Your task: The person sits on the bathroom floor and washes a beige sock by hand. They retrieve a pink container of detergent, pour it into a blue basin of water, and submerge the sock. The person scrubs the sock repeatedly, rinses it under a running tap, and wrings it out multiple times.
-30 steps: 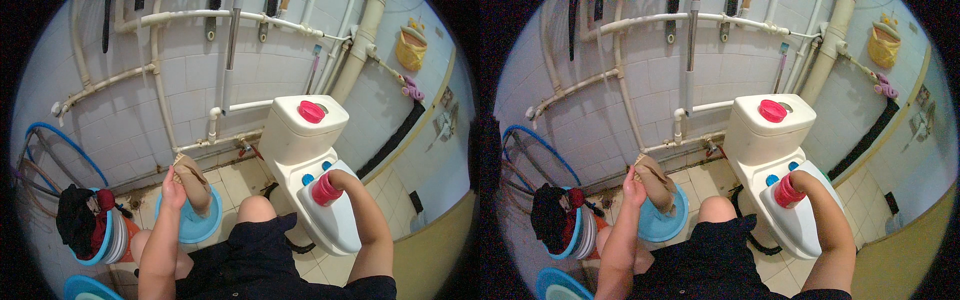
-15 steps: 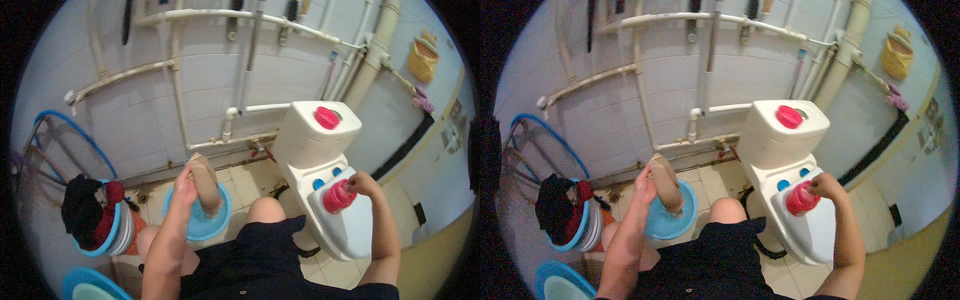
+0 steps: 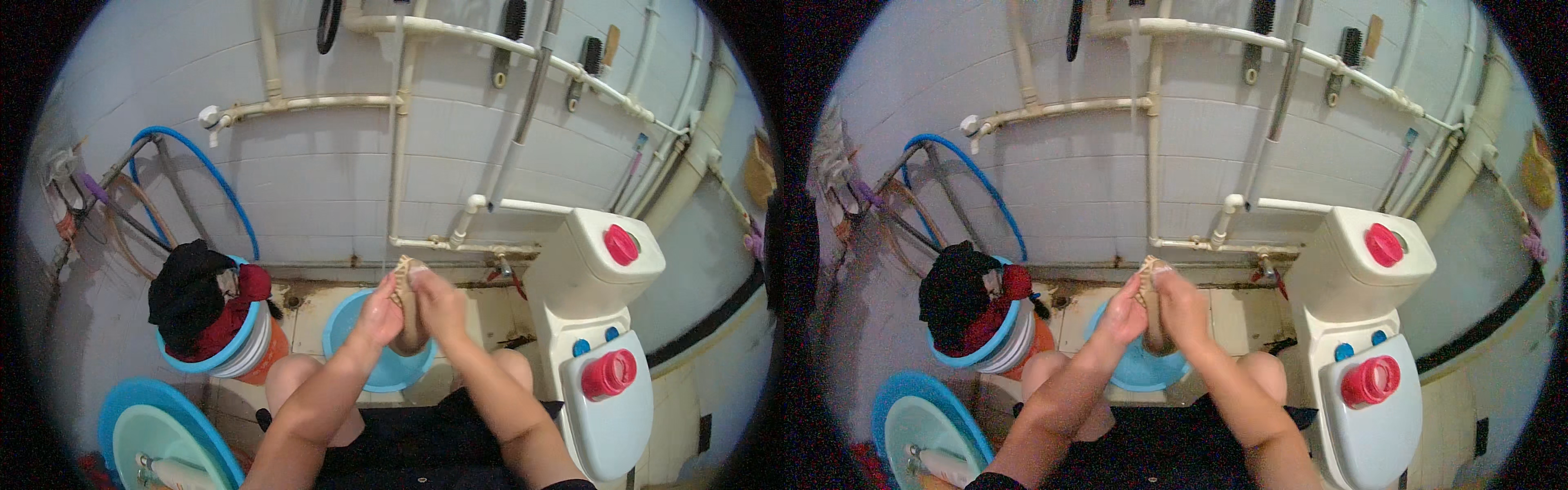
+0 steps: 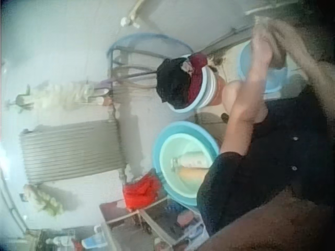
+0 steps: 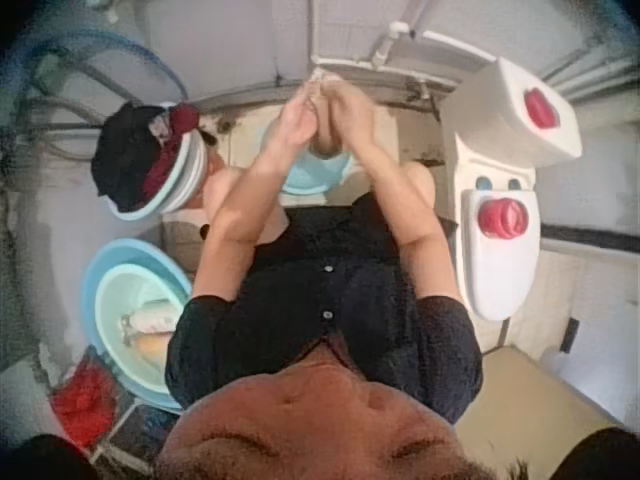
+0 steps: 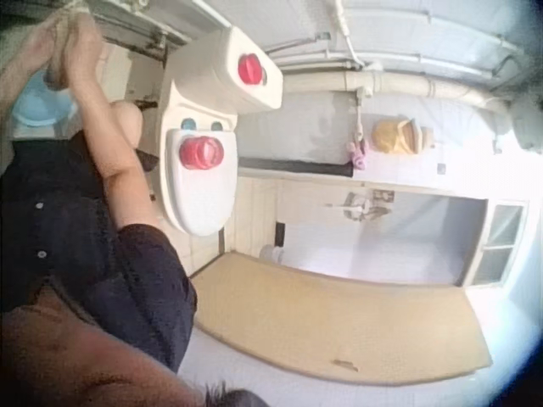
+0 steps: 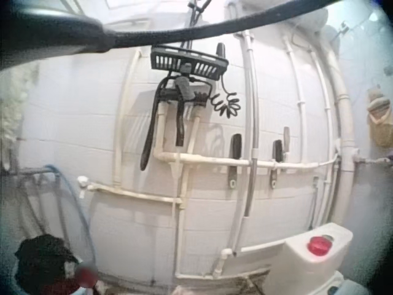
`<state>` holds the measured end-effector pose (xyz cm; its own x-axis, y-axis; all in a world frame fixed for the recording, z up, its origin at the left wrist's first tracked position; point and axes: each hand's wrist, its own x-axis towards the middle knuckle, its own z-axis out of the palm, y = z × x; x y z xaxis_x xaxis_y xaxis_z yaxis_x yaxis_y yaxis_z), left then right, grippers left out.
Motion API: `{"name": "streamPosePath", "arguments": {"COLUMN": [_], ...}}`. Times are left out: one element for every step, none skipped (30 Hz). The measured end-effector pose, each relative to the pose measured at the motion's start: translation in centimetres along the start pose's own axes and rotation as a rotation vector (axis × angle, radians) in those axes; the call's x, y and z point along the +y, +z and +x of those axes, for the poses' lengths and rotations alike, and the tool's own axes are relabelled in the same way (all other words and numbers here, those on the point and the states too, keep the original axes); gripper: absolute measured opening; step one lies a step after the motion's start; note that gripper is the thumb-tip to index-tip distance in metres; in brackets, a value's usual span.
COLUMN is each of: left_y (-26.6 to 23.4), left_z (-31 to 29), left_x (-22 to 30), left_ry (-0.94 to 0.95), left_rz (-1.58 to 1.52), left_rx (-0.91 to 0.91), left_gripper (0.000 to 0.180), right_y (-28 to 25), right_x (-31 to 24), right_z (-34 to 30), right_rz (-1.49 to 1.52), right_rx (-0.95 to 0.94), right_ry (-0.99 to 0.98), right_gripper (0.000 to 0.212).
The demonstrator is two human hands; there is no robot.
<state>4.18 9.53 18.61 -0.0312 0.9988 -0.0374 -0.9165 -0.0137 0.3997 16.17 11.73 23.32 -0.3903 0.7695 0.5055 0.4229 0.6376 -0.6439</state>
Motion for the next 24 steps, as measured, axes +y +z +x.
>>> {"name": "streamPosePath", "arguments": {"left_y": [-0.2, -0.4, -0.2, -0.1, -0.2, -0.7, -0.8, -0.1, 0.4, 0.3, 0.2, 0.0, -0.4, -0.5, -0.5, -0.5, -0.5, -0.5, -0.3, 0.0, 0.4, 1.0, 1.2, 1.0], "left_z": [0.1, -0.6, -0.9, -1.4, -1.5, -1.0, -1.2, -0.8, -0.6, -0.4, -0.4, -0.5, -0.7, -0.8, -0.5, -0.4, -0.4, -0.4, -0.4, -0.3, -0.3, -0.5, -0.6, -0.4], "left_x": [-0.1, 0.6, 1.1, 1.4, 1.5, 1.2, 0.7, 0.0, -0.3, -0.3, 0.2, 1.0, 2.2, 3.0, 3.2, 3.1, 3.2, 3.4, 3.6, 3.8, 3.9, 4.0, 3.9, 3.8], "left_ry": [0.016, -0.082, -0.115, -0.147, -0.182, -0.094, -0.012, 0.061, 0.135, 0.14, 0.062, -0.017, -0.082, -0.098, -0.068, -0.038, -0.008, 0.021, 0.045, 0.069, 0.094, 0.113, 0.132, 0.148], "left_rz": [-0.012, -0.073, -0.09, -0.113, -0.135, -0.024, 0.008, 0.041, 0.074, 0.072, -0.009, -0.09, -0.17, -0.096, -0.062, -0.026, 0.009, 0.058, 0.109, 0.161, 0.201, 0.24, 0.28, 0.273], "left_rx": [0.025, 0.053, 0.047, 0.047, 0.046, 0.063, 0.068, 0.049, 0.029, 0.043, 0.003, -0.038, -0.075, -0.077, -0.037, 0.006, 0.048, 0.042, 0.032, 0.022, 0.042, 0.064, 0.086, 0.08], "left_gripper": [0.034, 0.035, 0.035, 0.036, 0.036, 0.04, 0.042, 0.045, 0.048, 0.049, 0.049, 0.048, 0.047, 0.046, 0.045, 0.044, 0.044, 0.042, 0.039, 0.037, 0.035, 0.033, 0.031, 0.029], "right_y": [1.6, 3.4, 4.3, 4.5, 4.5, 4.3, 4.2, 3.5, 3.4, 3.6, 3.8, 4.2, 4.3, 3.8, 3.6, 3.3, 2.9, 2.3, 2.0, 2.0, 2.3, 2.7, 3.0, 2.9], "right_x": [-0.3, -0.5, -0.5, -0.6, -0.1, 0.6, 0.9, 1.0, 0.9, 1.2, 1.4, 1.2, 0.9, 0.2, -0.1, 0.2, 0.5, 0.7, 0.9, 1.1, 1.5, 2.3, 3.0, 3.7], "right_z": [-1.0, -2.3, -3.4, -4.2, -3.7, -2.6, -1.5, 0.3, 0.7, 1.0, 1.2, 0.0, -0.6, -1.4, -2.0, -2.4, -2.3, -2.0, -1.6, -1.1, -0.4, 0.2, 0.7, 0.9], "right_rz": [-0.095, -0.181, -0.279, -0.2, -0.287, -0.374, -0.452, -0.262, -0.197, -0.126, -0.056, -0.144, -0.078, -0.016, 0.045, 0.049, 0.066, 0.083, 0.098, 0.037, 0.108, 0.176, 0.245, 0.527], "right_rx": [0.01, 0.019, 0.029, -0.133, -0.16, -0.186, -0.214, -0.183, -0.173, -0.17, -0.166, -0.176, -0.252, -0.326, -0.4, -0.361, -0.338, -0.315, -0.286, -0.052, -0.043, -0.036, -0.027, -0.289], "right_ry": [-0.101, -0.207, -0.309, -0.221, -0.256, -0.29, -0.323, -0.167, -0.158, -0.149, -0.14, -0.225, -0.202, -0.169, -0.136, -0.179, -0.171, -0.162, -0.152, -0.167, -0.127, -0.082, -0.037, 0.174], "right_gripper": [0.027, 0.029, 0.032, 0.039, 0.041, 0.043, 0.044, 0.049, 0.05, 0.051, 0.051, 0.051, 0.051, 0.051, 0.051, 0.05, 0.049, 0.049, 0.049, 0.054, 0.056, 0.058, 0.061, 0.067]}}
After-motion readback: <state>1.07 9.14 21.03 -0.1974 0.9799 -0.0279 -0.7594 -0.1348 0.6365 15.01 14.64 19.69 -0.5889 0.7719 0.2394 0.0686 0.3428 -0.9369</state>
